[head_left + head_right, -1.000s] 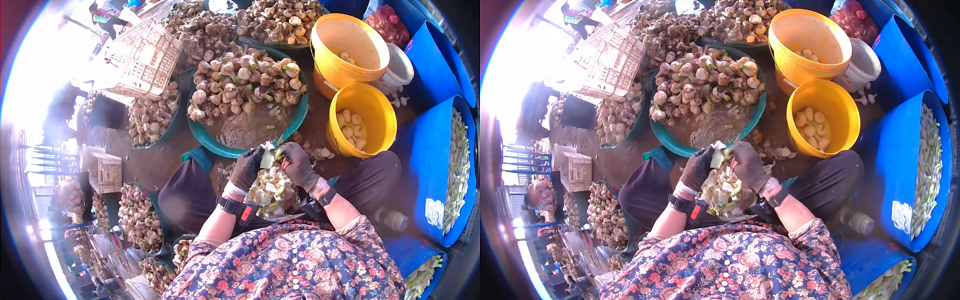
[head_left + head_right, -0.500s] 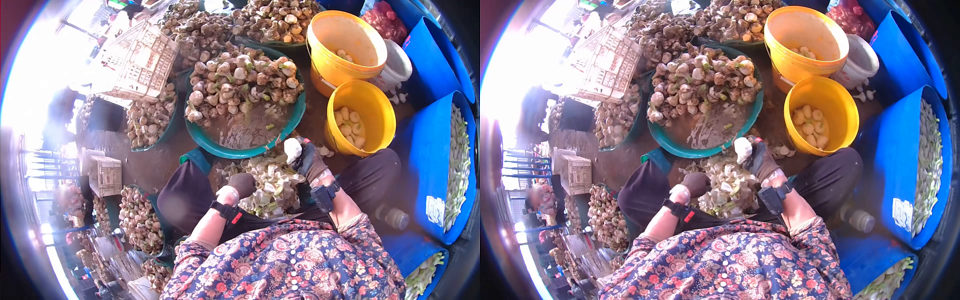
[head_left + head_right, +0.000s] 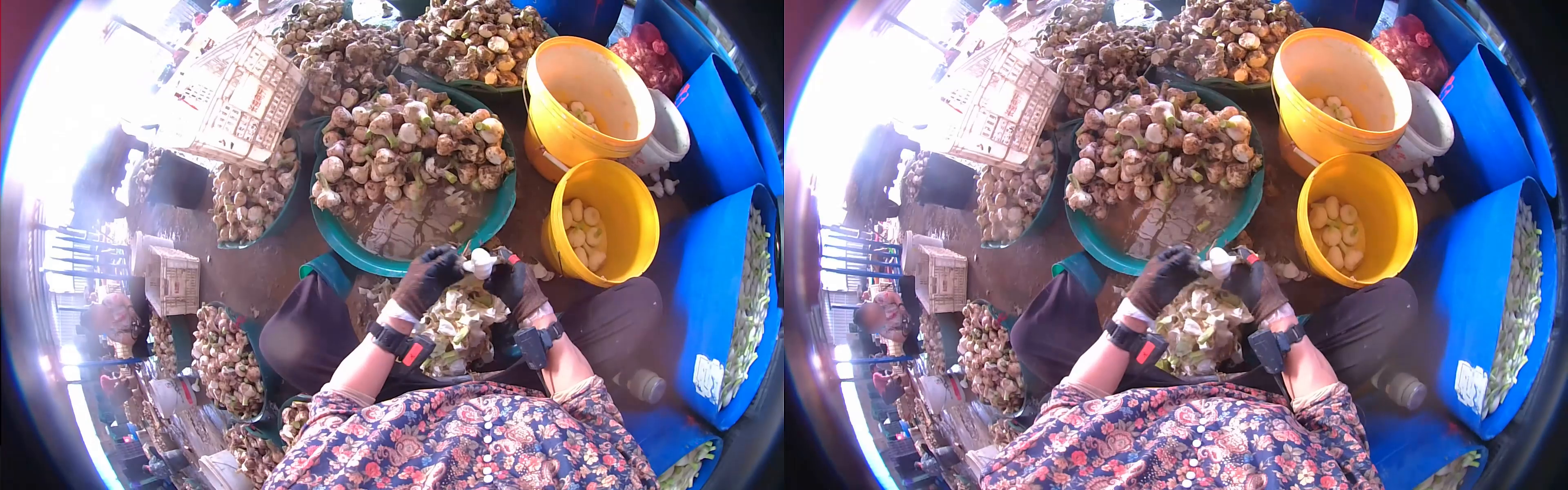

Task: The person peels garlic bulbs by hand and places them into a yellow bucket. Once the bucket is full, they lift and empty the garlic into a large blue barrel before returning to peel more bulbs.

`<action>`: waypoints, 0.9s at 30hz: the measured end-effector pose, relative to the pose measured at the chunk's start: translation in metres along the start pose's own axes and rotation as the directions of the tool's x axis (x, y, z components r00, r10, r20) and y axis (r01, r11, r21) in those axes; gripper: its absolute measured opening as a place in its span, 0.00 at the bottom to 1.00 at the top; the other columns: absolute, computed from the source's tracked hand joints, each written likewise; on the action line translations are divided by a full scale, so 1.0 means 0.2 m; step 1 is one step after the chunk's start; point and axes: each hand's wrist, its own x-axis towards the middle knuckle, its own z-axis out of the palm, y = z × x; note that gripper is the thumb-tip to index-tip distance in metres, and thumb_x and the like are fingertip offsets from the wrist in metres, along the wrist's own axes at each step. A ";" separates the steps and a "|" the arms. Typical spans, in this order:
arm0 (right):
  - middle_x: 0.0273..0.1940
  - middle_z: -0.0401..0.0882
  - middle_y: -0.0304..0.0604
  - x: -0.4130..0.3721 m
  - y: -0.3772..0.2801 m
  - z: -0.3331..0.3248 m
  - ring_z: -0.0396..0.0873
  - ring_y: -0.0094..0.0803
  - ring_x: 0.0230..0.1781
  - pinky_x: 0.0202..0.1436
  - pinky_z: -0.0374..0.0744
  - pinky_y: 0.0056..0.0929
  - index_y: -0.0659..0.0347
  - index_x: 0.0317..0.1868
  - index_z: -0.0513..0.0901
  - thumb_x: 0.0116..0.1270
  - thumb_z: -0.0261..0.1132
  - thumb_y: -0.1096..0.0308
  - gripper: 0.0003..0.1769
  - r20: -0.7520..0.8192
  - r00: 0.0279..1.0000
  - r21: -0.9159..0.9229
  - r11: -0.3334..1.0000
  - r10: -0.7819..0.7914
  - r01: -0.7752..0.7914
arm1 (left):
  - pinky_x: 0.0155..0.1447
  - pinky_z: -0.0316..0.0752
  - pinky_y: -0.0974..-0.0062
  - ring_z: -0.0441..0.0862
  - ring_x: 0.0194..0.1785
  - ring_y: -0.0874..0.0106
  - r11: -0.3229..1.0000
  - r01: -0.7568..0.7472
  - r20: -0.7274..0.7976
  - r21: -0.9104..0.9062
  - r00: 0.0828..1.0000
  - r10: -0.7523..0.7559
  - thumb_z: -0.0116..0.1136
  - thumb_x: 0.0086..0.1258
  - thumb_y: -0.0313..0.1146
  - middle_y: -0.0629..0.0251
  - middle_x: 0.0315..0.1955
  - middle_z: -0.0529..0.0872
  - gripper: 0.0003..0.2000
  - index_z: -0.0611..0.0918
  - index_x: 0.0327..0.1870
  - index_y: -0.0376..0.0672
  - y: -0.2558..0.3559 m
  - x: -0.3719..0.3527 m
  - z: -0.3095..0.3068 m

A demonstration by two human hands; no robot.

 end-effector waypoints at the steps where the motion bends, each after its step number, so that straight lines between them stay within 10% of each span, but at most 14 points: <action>1: 0.47 0.78 0.45 0.04 0.08 -0.04 0.77 0.34 0.40 0.48 0.75 0.32 0.64 0.53 0.72 0.67 0.55 0.60 0.19 0.034 0.977 0.425 0.882 0.212 -0.206 | 0.46 0.76 0.72 0.79 0.37 0.72 0.995 -0.017 0.029 -0.101 0.999 0.020 0.63 0.63 0.35 0.66 0.32 0.80 0.12 0.77 0.43 0.39 0.06 -0.03 0.02; 3: 0.45 0.78 0.46 0.08 0.13 -0.05 0.77 0.35 0.37 0.45 0.76 0.32 0.66 0.48 0.73 0.67 0.57 0.61 0.17 0.182 0.905 0.820 0.448 0.384 -0.355 | 0.47 0.76 0.72 0.79 0.39 0.72 0.993 0.013 0.164 0.120 0.986 -0.033 0.63 0.63 0.36 0.64 0.33 0.81 0.13 0.78 0.43 0.38 0.21 -0.05 -0.03; 5: 0.39 0.78 0.42 0.12 0.12 -0.02 0.75 0.31 0.34 0.37 0.75 0.30 0.64 0.46 0.74 0.67 0.57 0.59 0.16 -0.067 0.864 0.844 0.490 0.498 -0.217 | 0.49 0.76 0.72 0.79 0.42 0.70 0.853 0.140 0.105 0.503 0.970 -0.221 0.62 0.63 0.39 0.61 0.37 0.82 0.17 0.78 0.46 0.35 0.40 -0.01 -0.04; 6: 0.35 0.78 0.39 0.14 0.10 -0.01 0.74 0.30 0.32 0.33 0.74 0.30 0.62 0.45 0.75 0.67 0.57 0.58 0.16 -0.192 0.819 0.843 0.519 0.540 -0.144 | 0.49 0.76 0.70 0.80 0.41 0.67 0.691 -0.002 0.012 0.723 1.000 -0.009 0.63 0.62 0.41 0.59 0.37 0.82 0.19 0.78 0.46 0.35 0.45 0.07 -0.07; 8: 0.39 0.77 0.41 0.08 -0.34 0.04 0.75 0.31 0.36 0.38 0.77 0.32 0.58 0.45 0.75 0.66 0.58 0.63 0.11 0.021 0.987 0.870 0.484 0.159 -0.096 | 0.50 0.76 0.68 0.82 0.40 0.59 0.162 -0.098 0.018 0.982 0.899 0.437 0.65 0.59 0.45 0.53 0.36 0.83 0.22 0.78 0.46 0.35 0.50 0.27 -0.19; 12: 0.38 0.78 0.44 0.00 -0.87 0.02 0.77 0.34 0.37 0.44 0.78 0.31 0.64 0.56 0.72 0.68 0.51 0.42 0.32 0.019 0.974 0.827 0.551 -0.224 0.110 | 0.60 0.69 0.63 0.72 0.57 0.53 -0.322 0.046 0.208 0.946 0.676 0.707 0.70 0.49 0.45 0.52 0.56 0.72 0.34 0.71 0.59 0.45 0.76 0.66 -0.30; 19: 0.30 0.78 0.36 0.10 -0.37 0.06 0.76 0.23 0.26 0.29 0.77 0.23 0.57 0.49 0.78 0.70 0.52 0.48 0.22 -0.233 0.954 0.222 0.965 0.191 -0.139 | 0.54 0.73 0.64 0.77 0.54 0.58 -0.201 0.250 -0.081 0.947 0.792 0.605 0.63 0.53 0.38 0.56 0.47 0.79 0.25 0.75 0.54 0.44 0.79 0.82 -0.19; 22: 0.27 0.77 0.32 0.17 -0.17 0.12 0.74 0.19 0.23 0.24 0.74 0.20 0.56 0.46 0.79 0.69 0.54 0.49 0.20 -0.276 0.926 0.147 0.963 0.259 -0.225 | 0.51 0.75 0.68 0.81 0.48 0.61 0.677 0.058 -0.305 0.734 0.919 0.251 0.63 0.54 0.38 0.57 0.38 0.84 0.21 0.79 0.49 0.41 0.62 0.70 -0.24; 27: 0.25 0.75 0.32 0.07 -0.22 0.17 0.71 0.18 0.20 0.21 0.70 0.19 0.57 0.40 0.80 0.68 0.55 0.45 0.23 -0.270 0.926 0.295 0.938 0.265 -0.182 | 0.56 0.73 0.67 0.79 0.52 0.56 0.058 0.131 -0.143 0.990 0.884 0.445 0.62 0.55 0.41 0.46 0.47 0.81 0.27 0.74 0.54 0.34 0.28 0.61 -0.29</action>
